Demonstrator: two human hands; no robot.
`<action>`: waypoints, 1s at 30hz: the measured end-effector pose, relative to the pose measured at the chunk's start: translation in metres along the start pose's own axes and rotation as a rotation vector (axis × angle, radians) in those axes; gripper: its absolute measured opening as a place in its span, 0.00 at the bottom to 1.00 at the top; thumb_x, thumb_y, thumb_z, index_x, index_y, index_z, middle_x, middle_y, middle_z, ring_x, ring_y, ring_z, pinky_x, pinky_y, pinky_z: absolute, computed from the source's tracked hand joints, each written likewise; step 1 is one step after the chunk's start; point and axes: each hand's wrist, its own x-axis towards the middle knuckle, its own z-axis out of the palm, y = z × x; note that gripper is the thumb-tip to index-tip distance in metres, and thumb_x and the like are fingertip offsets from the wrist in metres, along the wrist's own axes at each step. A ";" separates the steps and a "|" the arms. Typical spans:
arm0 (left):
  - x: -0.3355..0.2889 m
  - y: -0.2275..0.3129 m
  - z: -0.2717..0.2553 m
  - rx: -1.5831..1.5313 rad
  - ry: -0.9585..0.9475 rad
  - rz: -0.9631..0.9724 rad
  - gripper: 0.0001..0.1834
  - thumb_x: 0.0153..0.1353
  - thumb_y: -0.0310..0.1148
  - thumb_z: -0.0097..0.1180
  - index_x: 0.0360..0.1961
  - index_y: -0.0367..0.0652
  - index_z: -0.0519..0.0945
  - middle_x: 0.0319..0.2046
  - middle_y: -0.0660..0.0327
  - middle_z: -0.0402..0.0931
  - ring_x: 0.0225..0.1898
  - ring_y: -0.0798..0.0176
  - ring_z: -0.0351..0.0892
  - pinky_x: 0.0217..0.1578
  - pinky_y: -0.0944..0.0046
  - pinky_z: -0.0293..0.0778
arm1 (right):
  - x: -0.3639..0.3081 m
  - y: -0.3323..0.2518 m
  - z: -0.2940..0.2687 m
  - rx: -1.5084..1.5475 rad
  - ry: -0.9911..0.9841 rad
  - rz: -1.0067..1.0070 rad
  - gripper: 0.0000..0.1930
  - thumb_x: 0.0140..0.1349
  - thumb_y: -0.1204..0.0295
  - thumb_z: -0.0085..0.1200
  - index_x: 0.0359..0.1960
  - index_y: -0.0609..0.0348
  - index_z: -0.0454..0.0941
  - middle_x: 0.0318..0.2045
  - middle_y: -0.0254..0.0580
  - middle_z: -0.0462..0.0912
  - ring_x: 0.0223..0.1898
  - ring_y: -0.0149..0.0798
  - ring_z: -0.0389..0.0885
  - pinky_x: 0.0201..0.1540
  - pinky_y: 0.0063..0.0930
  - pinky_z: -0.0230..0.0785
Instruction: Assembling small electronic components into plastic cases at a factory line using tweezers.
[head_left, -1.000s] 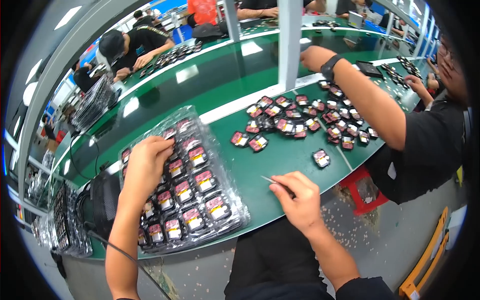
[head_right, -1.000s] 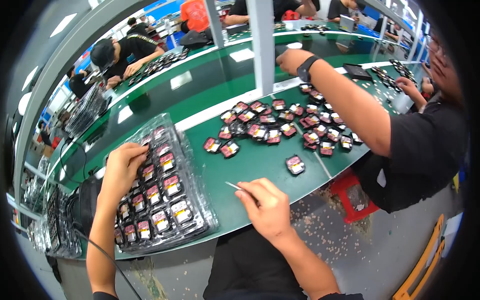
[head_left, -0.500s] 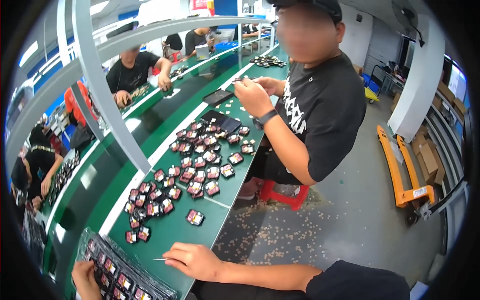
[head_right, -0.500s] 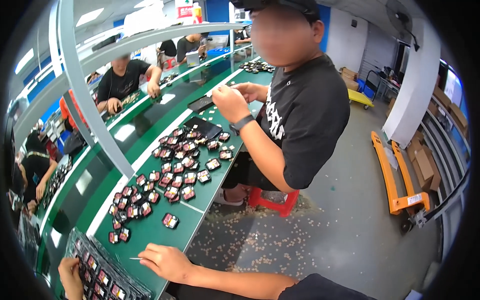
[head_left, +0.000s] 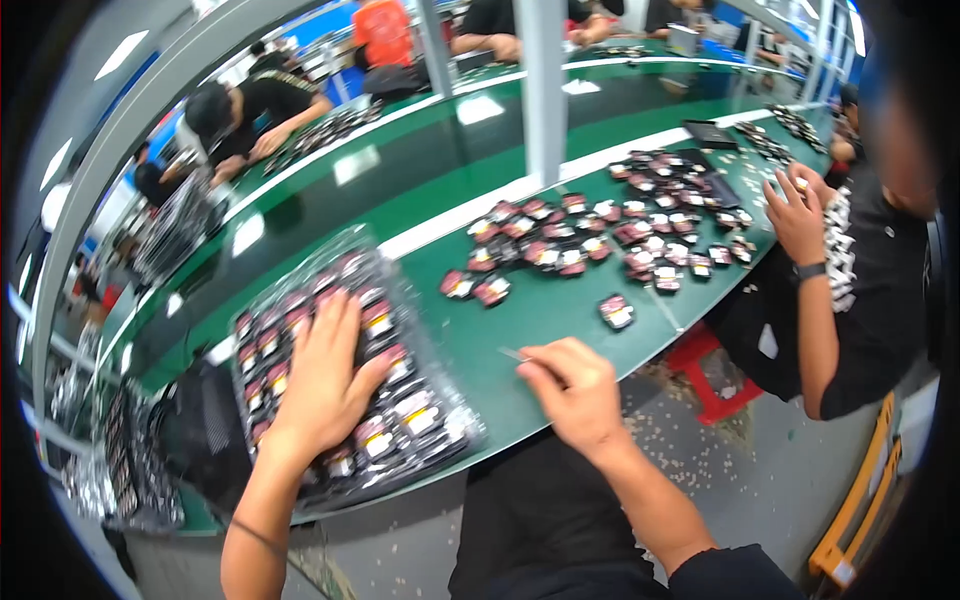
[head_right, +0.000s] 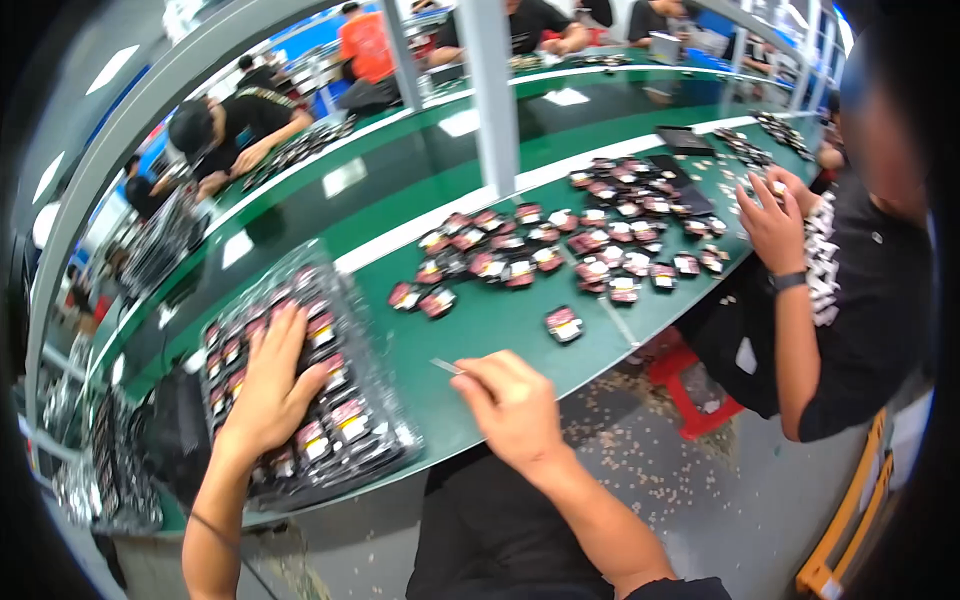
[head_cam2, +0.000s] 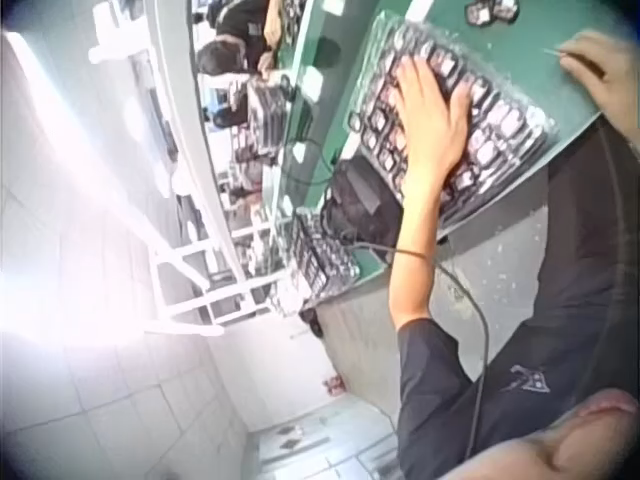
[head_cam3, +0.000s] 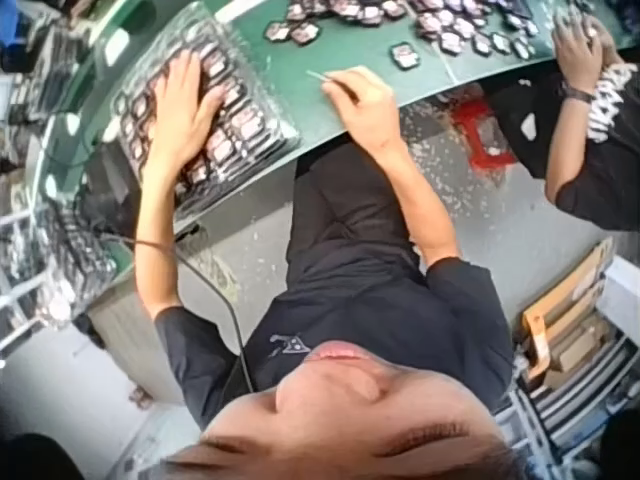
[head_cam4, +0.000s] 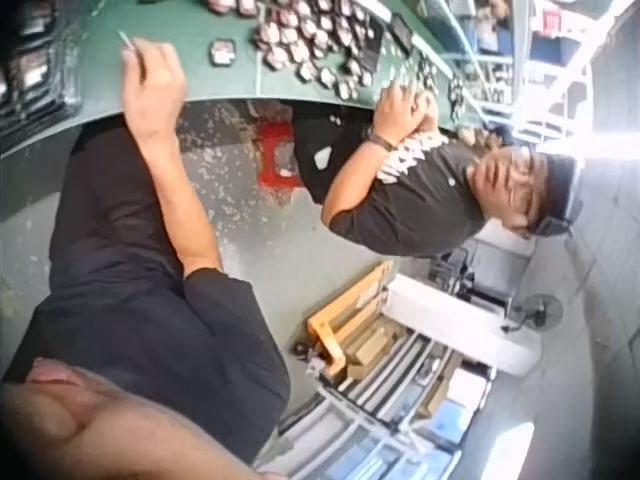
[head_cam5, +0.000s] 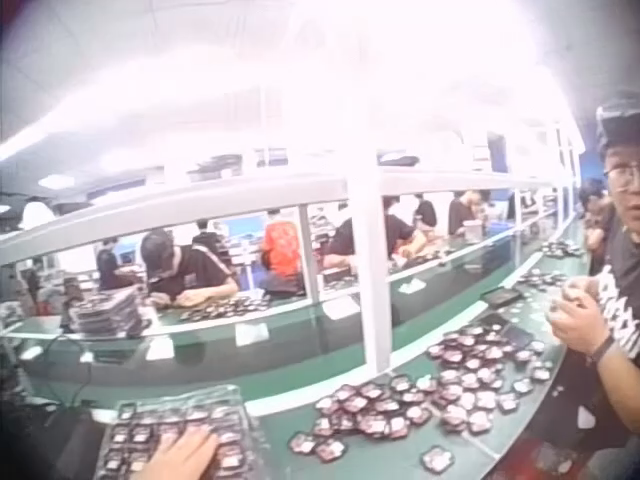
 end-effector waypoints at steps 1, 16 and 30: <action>-0.002 -0.003 0.001 -0.008 -0.005 -0.008 0.39 0.73 0.46 0.52 0.77 0.33 0.57 0.77 0.37 0.50 0.81 0.40 0.45 0.78 0.43 0.37 | -0.002 -0.001 0.005 0.041 0.010 0.048 0.08 0.63 0.76 0.67 0.42 0.64 0.87 0.33 0.44 0.85 0.27 0.37 0.83 0.31 0.28 0.75; -0.034 -0.006 -0.010 0.093 -0.028 -0.039 0.51 0.69 0.62 0.54 0.77 0.32 0.56 0.77 0.39 0.52 0.80 0.39 0.46 0.78 0.42 0.42 | -0.005 -0.007 0.008 0.060 0.002 0.099 0.08 0.64 0.79 0.66 0.43 0.68 0.86 0.33 0.43 0.85 0.30 0.32 0.84 0.34 0.24 0.75; -0.036 -0.005 -0.001 0.137 -0.016 -0.045 0.50 0.71 0.62 0.50 0.78 0.32 0.53 0.78 0.40 0.50 0.81 0.40 0.44 0.78 0.42 0.42 | -0.009 -0.007 0.009 0.039 -0.012 0.091 0.08 0.64 0.79 0.66 0.44 0.69 0.86 0.33 0.42 0.84 0.30 0.30 0.82 0.33 0.22 0.73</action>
